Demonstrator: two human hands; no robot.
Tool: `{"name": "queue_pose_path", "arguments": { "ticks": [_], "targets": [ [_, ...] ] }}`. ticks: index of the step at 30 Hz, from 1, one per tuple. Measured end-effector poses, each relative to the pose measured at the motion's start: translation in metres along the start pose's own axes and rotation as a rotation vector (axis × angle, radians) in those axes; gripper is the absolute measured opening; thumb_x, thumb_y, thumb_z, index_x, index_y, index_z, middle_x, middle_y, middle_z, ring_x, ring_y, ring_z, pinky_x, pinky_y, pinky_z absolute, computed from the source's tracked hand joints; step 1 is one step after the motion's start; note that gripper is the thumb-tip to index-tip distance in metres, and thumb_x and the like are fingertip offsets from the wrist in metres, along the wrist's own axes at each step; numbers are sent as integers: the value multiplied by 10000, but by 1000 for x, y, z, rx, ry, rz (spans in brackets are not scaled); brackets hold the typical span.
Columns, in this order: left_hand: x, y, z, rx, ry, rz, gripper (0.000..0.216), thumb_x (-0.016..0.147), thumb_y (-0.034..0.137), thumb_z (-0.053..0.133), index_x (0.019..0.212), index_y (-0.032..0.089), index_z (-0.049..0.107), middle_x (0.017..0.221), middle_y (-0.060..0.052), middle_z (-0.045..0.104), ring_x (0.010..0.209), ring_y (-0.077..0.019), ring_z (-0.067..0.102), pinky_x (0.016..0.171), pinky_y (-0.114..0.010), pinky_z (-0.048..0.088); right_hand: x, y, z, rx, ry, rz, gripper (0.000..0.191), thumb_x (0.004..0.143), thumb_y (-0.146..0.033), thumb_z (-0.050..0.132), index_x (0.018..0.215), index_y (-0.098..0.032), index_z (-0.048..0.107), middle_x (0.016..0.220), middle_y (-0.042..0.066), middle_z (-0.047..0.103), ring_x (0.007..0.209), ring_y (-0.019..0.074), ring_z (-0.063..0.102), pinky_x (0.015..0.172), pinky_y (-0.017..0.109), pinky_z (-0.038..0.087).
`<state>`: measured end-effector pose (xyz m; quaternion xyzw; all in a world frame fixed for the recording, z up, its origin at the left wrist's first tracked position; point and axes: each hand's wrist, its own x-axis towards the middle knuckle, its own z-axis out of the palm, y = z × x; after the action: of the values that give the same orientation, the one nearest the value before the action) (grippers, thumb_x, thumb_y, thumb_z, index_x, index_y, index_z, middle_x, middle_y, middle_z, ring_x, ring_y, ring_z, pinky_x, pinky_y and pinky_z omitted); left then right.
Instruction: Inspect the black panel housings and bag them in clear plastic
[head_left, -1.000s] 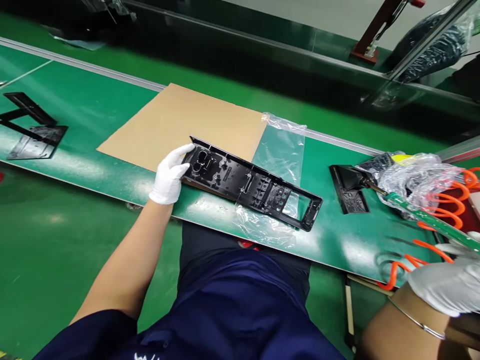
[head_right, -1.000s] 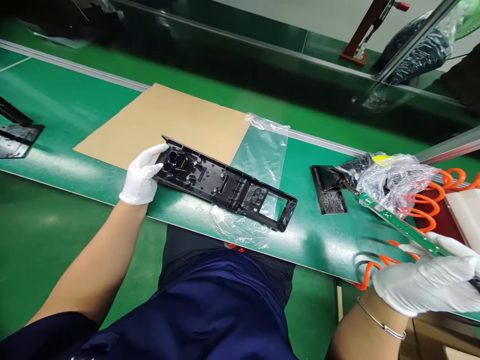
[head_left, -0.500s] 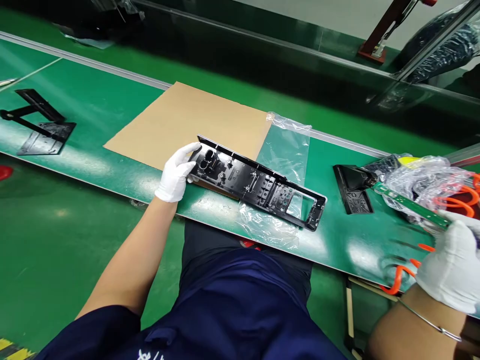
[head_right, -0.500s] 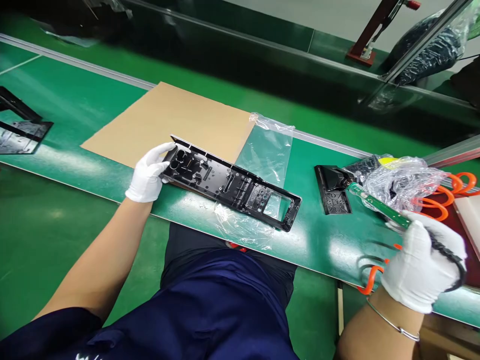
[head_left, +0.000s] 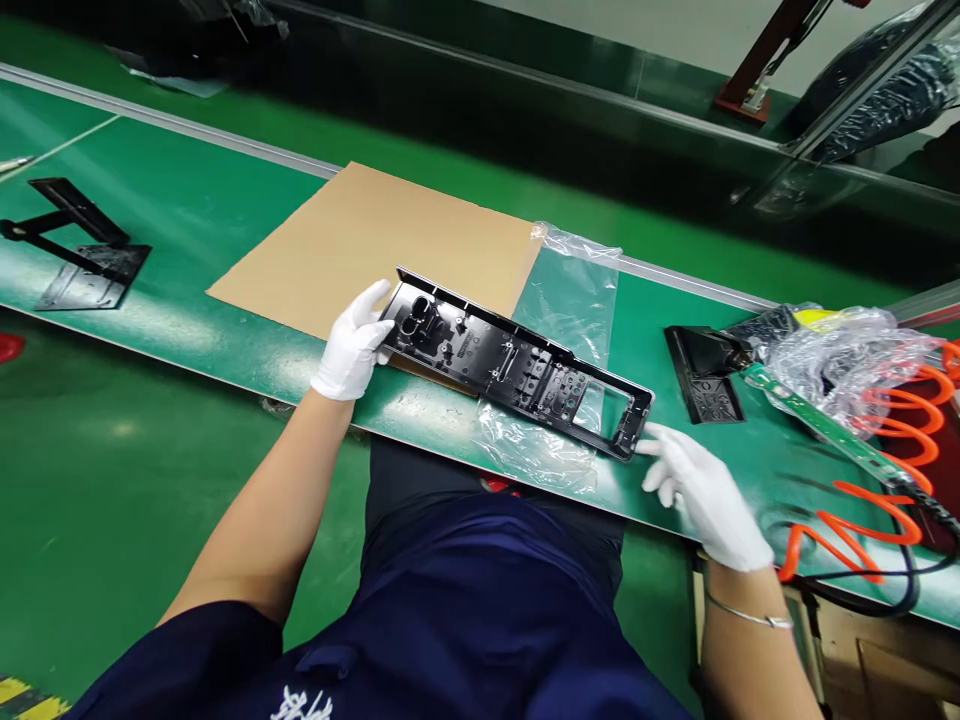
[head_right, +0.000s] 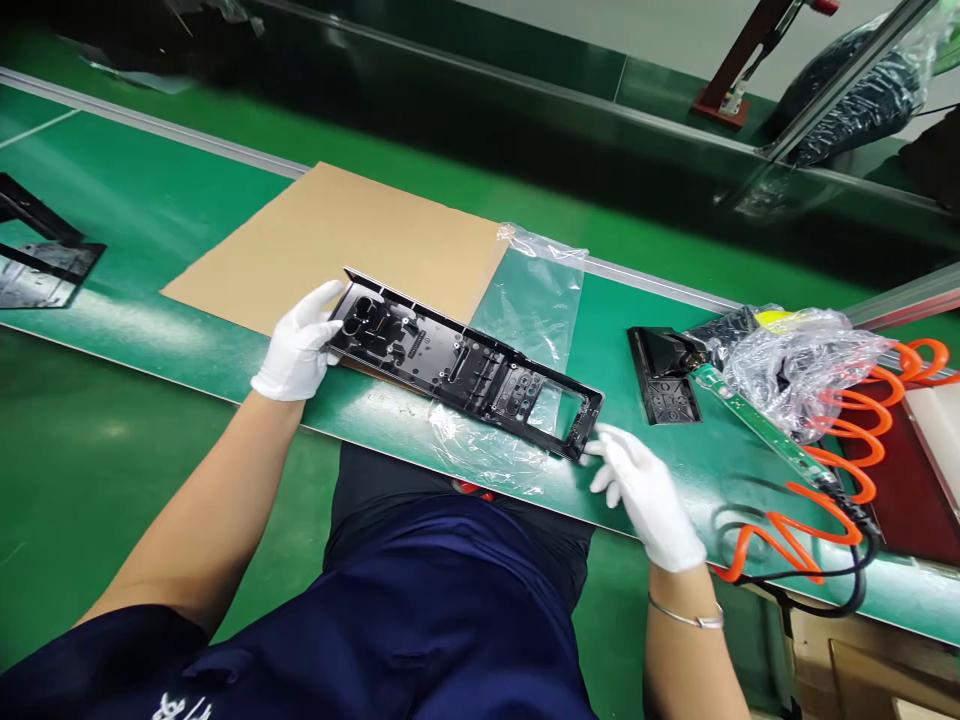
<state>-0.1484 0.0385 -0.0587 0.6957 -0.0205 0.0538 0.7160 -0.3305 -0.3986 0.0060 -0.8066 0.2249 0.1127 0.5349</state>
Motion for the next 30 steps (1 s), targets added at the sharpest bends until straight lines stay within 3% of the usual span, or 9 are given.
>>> {"name": "queue_pose_path", "arguments": {
  "ticks": [3,6,8,11,13,16,21,26,30],
  "targets": [
    [-8,19,8,-138,32,1,520,657,412,864,1099,207,684,777,10,646,413,-49,402,311,-179,265,7,-10,22,-106,-36,-37,814,800,-801,516,1200,-94,553,593,15,500,452,61,385,430,142,316],
    [-20,42,13,-263,134,62,411,610,348,915,894,183,667,782,7,654,560,-69,538,461,-139,458,8,-8,29,-72,-72,-48,730,806,-720,566,1201,-107,528,697,19,563,460,58,410,412,151,339],
    [-29,54,11,-269,173,138,377,596,336,932,809,197,654,761,3,669,671,-111,613,609,-181,558,6,-1,30,-54,-49,-129,625,816,-610,624,1187,-113,547,804,40,617,496,67,480,445,169,416],
    [-41,68,1,-212,75,340,330,666,478,877,740,218,687,705,-22,675,670,-159,648,609,-241,585,2,10,34,-111,112,-580,343,887,-376,616,1128,-132,614,1046,74,654,847,124,670,751,216,590],
    [-49,73,-6,-189,-69,474,353,723,567,807,754,224,731,735,-53,692,659,-186,671,579,-271,596,0,16,37,-198,257,-921,195,929,-224,608,1105,-144,633,1211,73,618,1126,136,638,976,245,573],
    [-62,77,-12,-205,-141,507,296,759,527,789,802,235,765,847,-70,711,665,-219,687,547,-323,602,-3,20,41,-308,481,-1177,215,896,-78,673,1099,-128,619,1303,96,573,1207,139,603,1046,259,556],
    [-68,70,-11,-254,-95,510,287,680,459,850,687,199,730,788,-85,690,679,-260,682,570,-368,583,-2,23,45,-399,656,-1342,228,828,9,706,1006,-103,620,1402,119,497,1114,146,649,895,224,623],
    [-65,64,-12,-277,-26,437,355,591,475,896,574,189,687,695,-85,666,648,-275,684,546,-369,580,-2,25,45,-448,657,-1392,205,843,27,672,998,-103,640,1445,113,457,1063,143,668,892,232,639],
    [-68,63,-12,-263,-68,487,458,540,610,887,665,201,723,764,-87,683,717,-275,696,616,-373,599,-3,29,43,-474,643,-1394,215,855,22,662,1020,-112,627,1466,115,435,1109,151,657,900,230,633]
  ]
}}
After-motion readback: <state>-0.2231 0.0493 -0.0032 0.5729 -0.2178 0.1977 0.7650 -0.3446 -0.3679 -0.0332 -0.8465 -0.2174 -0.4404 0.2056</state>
